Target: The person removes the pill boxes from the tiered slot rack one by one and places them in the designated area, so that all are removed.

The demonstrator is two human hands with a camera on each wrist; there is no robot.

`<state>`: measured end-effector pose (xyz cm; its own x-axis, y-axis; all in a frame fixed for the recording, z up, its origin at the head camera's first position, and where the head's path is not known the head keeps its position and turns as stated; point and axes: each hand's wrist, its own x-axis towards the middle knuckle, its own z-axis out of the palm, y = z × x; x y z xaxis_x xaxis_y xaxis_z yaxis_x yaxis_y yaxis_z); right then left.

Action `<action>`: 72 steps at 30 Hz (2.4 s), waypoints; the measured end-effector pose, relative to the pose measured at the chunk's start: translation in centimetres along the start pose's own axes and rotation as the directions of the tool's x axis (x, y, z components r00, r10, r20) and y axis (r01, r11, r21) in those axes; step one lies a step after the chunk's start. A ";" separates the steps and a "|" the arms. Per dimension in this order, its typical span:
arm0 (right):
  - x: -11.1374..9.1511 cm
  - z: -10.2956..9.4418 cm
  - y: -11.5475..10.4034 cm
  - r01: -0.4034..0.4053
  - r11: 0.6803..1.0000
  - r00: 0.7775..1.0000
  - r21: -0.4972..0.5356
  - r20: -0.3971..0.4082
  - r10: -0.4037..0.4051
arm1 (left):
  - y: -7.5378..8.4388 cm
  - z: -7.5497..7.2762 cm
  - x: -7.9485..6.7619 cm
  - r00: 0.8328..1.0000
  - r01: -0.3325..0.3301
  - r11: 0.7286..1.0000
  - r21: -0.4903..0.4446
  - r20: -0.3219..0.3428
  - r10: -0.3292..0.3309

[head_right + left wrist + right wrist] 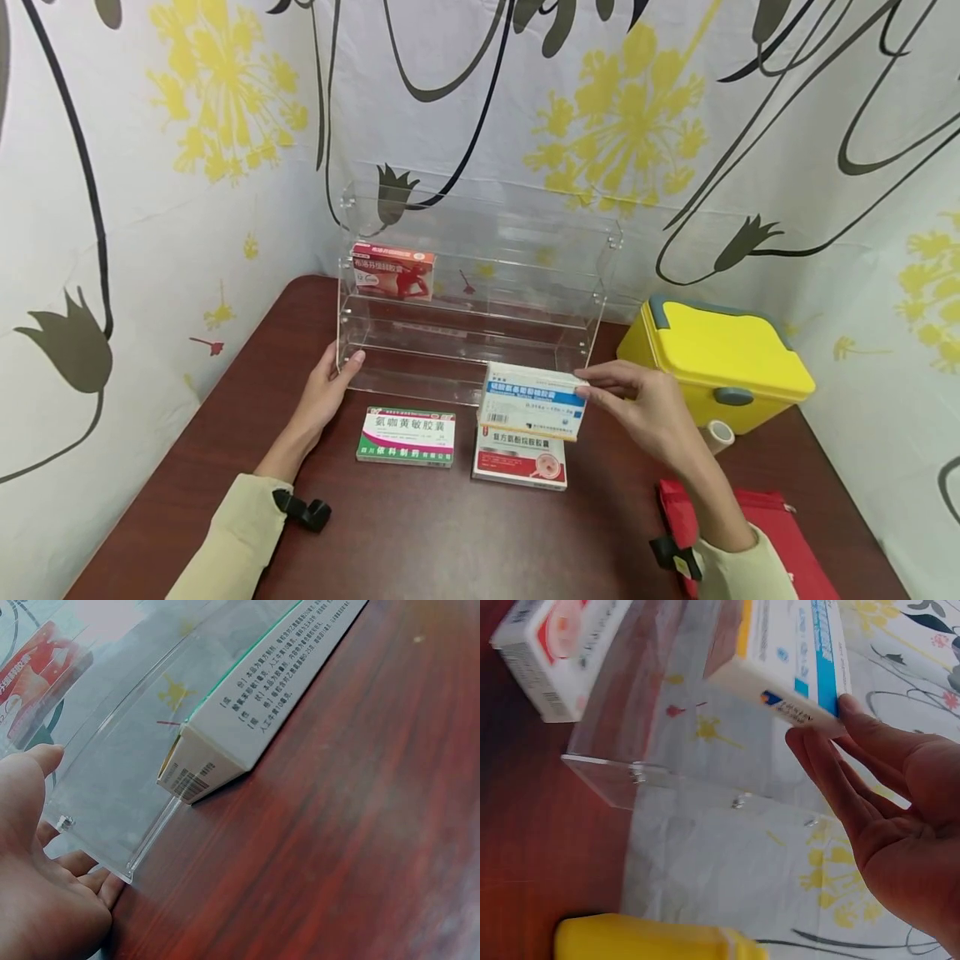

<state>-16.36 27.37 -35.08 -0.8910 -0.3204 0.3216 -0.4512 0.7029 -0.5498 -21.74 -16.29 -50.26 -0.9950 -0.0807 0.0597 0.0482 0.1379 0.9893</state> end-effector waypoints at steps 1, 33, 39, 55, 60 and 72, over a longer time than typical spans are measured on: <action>-0.4 0.2 0.3 0.002 1.000 1.000 0.010 0.013 -0.002 | 0.0 0.0 0.0 1.000 0.001 1.000 0.000 0.002 -0.001; -9.7 5.7 3.8 -0.393 0.891 0.859 0.226 0.435 0.269 | 2.0 -0.2 -0.3 1.000 0.001 1.000 -0.032 0.031 0.000; -10.0 6.3 3.9 -0.362 0.919 0.868 0.156 0.415 0.272 | 3.7 -0.3 -1.1 0.999 0.005 1.000 -0.019 0.037 -0.004; -8.7 4.5 2.6 -0.145 0.989 0.928 -0.031 0.344 0.146 | 0.5 0.0 0.1 1.000 0.011 1.000 -0.017 0.020 -0.011; -3.5 1.6 -0.7 0.137 0.987 0.971 -0.084 0.209 -0.117 | 0.3 0.1 0.0 1.000 0.002 1.000 0.010 -0.002 -0.002; 14.4 5.0 -10.1 0.324 0.935 0.946 -0.146 0.040 -0.322 | 0.6 -0.2 0.0 0.999 0.043 0.999 -0.020 0.024 -0.042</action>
<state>-24.87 12.48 -28.77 -0.6996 -0.5546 0.4506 -0.7033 0.6457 -0.2972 -21.71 -16.45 -49.61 -0.9979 -0.0624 0.0144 0.0072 0.1143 0.9934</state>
